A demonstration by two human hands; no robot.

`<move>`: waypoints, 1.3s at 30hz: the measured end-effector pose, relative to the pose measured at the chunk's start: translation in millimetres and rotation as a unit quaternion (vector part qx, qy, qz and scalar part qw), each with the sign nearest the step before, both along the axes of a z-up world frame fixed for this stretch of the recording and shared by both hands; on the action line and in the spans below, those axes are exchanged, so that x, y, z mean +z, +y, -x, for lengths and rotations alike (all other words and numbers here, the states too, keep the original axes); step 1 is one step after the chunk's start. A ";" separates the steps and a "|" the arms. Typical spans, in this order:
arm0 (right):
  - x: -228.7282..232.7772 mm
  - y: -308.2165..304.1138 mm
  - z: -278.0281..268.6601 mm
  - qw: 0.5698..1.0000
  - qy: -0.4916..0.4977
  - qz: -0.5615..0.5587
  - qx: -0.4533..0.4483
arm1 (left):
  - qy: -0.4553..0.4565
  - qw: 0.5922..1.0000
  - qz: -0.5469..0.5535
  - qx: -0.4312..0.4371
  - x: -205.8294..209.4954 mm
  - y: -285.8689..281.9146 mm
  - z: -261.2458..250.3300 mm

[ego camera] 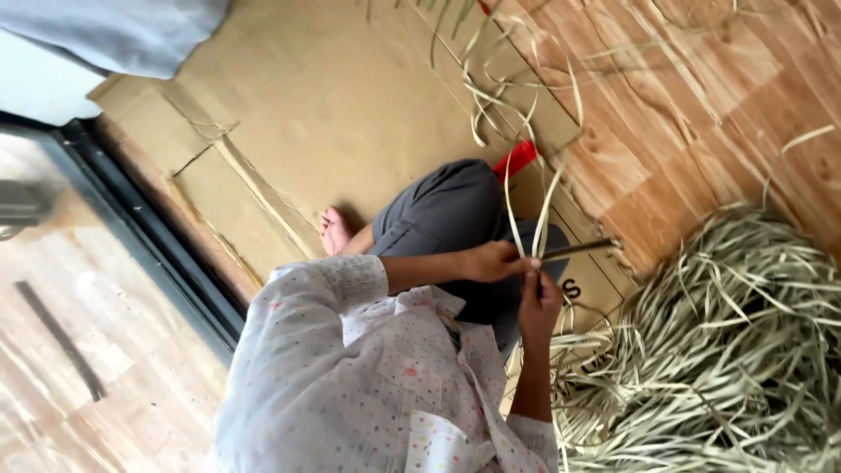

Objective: A person sits on the floor weaving long strips of natural fiber around a wooden stick to create a braided structure.

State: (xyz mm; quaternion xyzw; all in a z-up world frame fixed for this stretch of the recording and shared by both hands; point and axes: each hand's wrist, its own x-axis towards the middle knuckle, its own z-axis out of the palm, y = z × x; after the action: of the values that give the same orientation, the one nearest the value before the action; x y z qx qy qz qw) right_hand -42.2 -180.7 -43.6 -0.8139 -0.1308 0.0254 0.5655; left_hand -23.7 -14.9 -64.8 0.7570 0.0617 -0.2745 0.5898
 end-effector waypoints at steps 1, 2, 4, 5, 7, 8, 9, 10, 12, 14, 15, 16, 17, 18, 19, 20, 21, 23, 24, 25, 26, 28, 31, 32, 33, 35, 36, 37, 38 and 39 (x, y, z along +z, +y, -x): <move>0.8 -1.3 0.8 1.000 0.003 0.011 0.009 | -0.008 1.000 0.014 -0.009 -5.6 -2.8 -1.1; 1.3 -3.0 1.0 1.000 0.005 0.022 0.018 | -0.017 0.999 0.029 -0.019 -11.5 -5.7 -3.0; 3.1 -3.0 4.9 0.999 0.023 0.016 0.026 | -0.028 0.999 0.031 -0.030 -2.0 -5.1 -4.3; 4.0 -4.5 8.6 0.998 0.045 0.012 0.030 | -0.036 0.998 0.035 -0.046 2.3 -6.5 -3.6; 7.3 -5.6 10.1 0.997 0.054 0.021 0.041 | -0.051 0.997 0.025 -0.061 10.9 -2.6 -2.2; 8.8 -6.8 11.7 0.996 0.064 0.031 0.051 | -0.066 0.995 0.015 -0.078 14.8 -1.4 -1.0; 4.8 -10.0 8.9 0.996 0.066 0.032 0.049 | -0.064 0.995 0.017 -0.079 24.9 1.7 -0.8; 0.4 -13.6 5.8 0.996 0.069 0.014 0.059 | -0.078 0.992 0.019 -0.093 34.6 4.5 -1.2; 5.2 -12.5 0.9 0.995 0.079 -0.003 0.062 | -0.087 0.989 0.025 -0.113 49.8 11.0 -1.5; 26.6 -14.0 3.2 0.997 0.016 0.004 0.073 | -0.106 0.989 0.053 -0.089 60.3 7.9 2.8; 25.2 -16.1 6.8 0.998 0.029 0.015 0.059 | -0.093 0.988 0.068 -0.101 56.8 5.6 6.4; 23.5 -18.6 9.1 0.997 0.032 -0.009 0.063 | -0.082 0.990 0.076 -0.092 53.2 2.9 8.6; 21.1 -13.9 6.1 0.997 0.029 -0.039 0.063 | -0.074 0.991 0.077 -0.087 51.2 7.6 4.4; 17.8 -28.0 17.8 0.998 0.038 -0.034 0.046 | -0.064 0.989 0.085 -0.102 51.1 -0.6 16.1; 11.3 -35.3 17.5 0.996 0.051 -0.026 0.061 | -0.022 0.989 0.112 -0.096 51.5 -1.6 17.6; 5.3 -42.2 18.3 0.995 0.065 -0.018 0.077 | 0.021 0.986 0.136 -0.089 52.3 -2.1 19.9; 10.1 -45.3 18.8 0.995 0.068 -0.016 0.068 | 0.024 0.985 0.139 -0.097 54.1 -4.4 20.4; 18.7 -52.8 22.9 0.992 0.078 -0.063 0.080 | 0.064 0.968 0.241 -0.037 55.9 -9.9 24.6; 14.8 -61.8 30.0 0.992 0.084 -0.059 0.072 | 0.071 0.966 0.245 -0.043 54.1 -10.4 27.2; 10.4 -69.7 29.9 0.990 0.100 -0.069 0.072 | 0.054 0.956 0.285 -0.032 52.3 -9.6 24.5; 6.5 -76.9 30.5 0.988 0.116 -0.080 0.071 | 0.037 0.945 0.326 -0.020 51.0 -8.1 22.3; -4.6 -94.9 39.5 0.988 0.121 -0.074 0.059 | 0.011 0.943 0.331 -0.040 44.6 -9.7 23.2; -17.0 -115.3 46.2 0.988 0.128 -0.069 0.045 | 0.005 0.938 0.343 -0.047 61.0 -1.2 19.0; -19.7 -122.5 50.1 0.988 0.136 -0.067 0.040 | 0.031 0.935 0.352 -0.033 70.8 1.8 18.3; -26.1 -130.1 52.6 0.988 0.136 -0.067 0.038 | 0.032 0.935 0.352 -0.035 70.7 4.5 14.8; -38.0 -146.3 58.2 0.984 0.165 -0.052 0.030 | 0.029 0.931 0.359 -0.050 70.7 8.9 7.6; -38.8 -150.9 61.2 0.984 0.166 -0.051 0.028 | 0.031 0.931 0.360 -0.052 68.0 9.2 5.8; -40.3 -154.8 63.6 0.983 0.177 -0.048 0.023 | 0.032 0.934 0.351 -0.051 65.2 9.8 2.9; -41.8 -158.9 66.0 0.981 0.188 -0.044 0.018 | 0.034 0.938 0.342 -0.049 62.5 10.2 0.0; -44.2 -161.0 67.4 0.981 0.188 -0.045 0.013 | 0.035 0.937 0.342 -0.053 64.8 11.1 -3.8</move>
State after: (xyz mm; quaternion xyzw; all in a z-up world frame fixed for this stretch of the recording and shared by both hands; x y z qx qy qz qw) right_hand -109.7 -341.7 -87.8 -0.7668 -0.0343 0.1794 0.6154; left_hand -19.9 -3.8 -0.1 0.5015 -0.0561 -0.3363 0.7952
